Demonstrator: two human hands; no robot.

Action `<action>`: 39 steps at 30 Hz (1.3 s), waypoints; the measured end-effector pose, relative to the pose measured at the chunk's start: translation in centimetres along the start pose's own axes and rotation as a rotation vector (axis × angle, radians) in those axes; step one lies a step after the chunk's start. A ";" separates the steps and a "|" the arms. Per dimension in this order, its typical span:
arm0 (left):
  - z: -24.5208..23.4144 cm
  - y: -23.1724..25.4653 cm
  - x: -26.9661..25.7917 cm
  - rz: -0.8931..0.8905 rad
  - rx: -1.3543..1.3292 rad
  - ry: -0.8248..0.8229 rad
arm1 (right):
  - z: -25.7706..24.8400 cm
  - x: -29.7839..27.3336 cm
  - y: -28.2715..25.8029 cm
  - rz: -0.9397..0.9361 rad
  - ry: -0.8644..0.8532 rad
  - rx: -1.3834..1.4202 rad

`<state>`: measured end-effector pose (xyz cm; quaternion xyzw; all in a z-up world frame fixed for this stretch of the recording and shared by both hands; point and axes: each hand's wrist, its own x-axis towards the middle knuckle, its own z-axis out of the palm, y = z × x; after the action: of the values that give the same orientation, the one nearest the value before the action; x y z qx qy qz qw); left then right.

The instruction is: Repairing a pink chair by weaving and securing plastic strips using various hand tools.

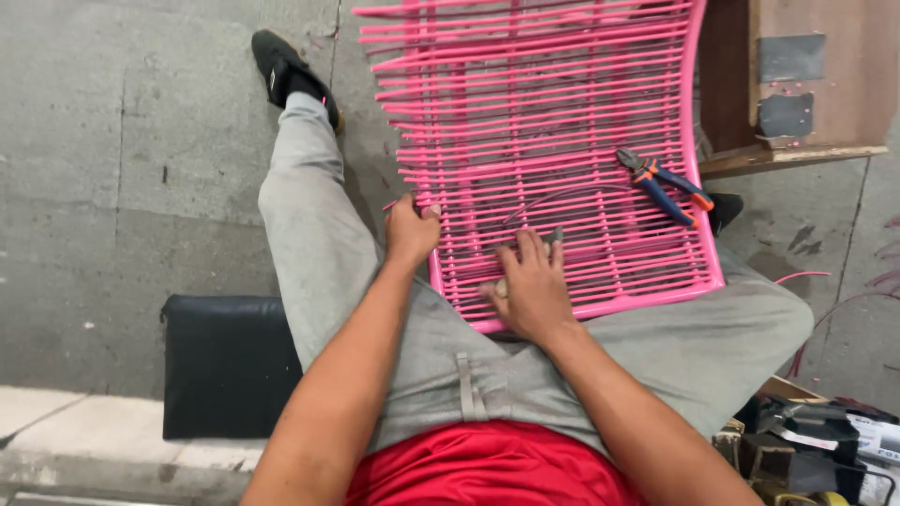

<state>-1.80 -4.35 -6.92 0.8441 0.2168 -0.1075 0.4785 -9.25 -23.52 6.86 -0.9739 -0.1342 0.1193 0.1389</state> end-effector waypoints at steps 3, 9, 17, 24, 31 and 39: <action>0.4 -0.8 0.4 0.022 -0.058 -0.018 | -0.5 -0.5 0.0 -0.065 0.016 0.047; 0.8 -0.9 0.5 0.064 -0.084 -0.057 | -1.3 -1.6 1.0 0.025 0.127 0.214; 0.9 -2.5 1.1 -0.030 -0.199 -0.033 | -1.1 0.0 21.1 0.138 0.488 0.115; 1.4 -1.7 1.3 -0.017 -0.212 -0.021 | -4.9 3.1 24.7 0.232 0.184 -0.188; -0.1 1.2 0.2 -0.259 -0.050 -0.064 | -3.5 4.0 21.1 0.254 0.217 0.039; -0.6 0.3 0.3 -0.241 -0.404 -0.145 | 2.8 5.5 3.3 0.790 -0.600 1.638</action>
<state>-1.42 -3.85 -6.51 0.6894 0.2982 -0.1788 0.6355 -4.16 -24.27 2.14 -0.4779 0.2992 0.4591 0.6866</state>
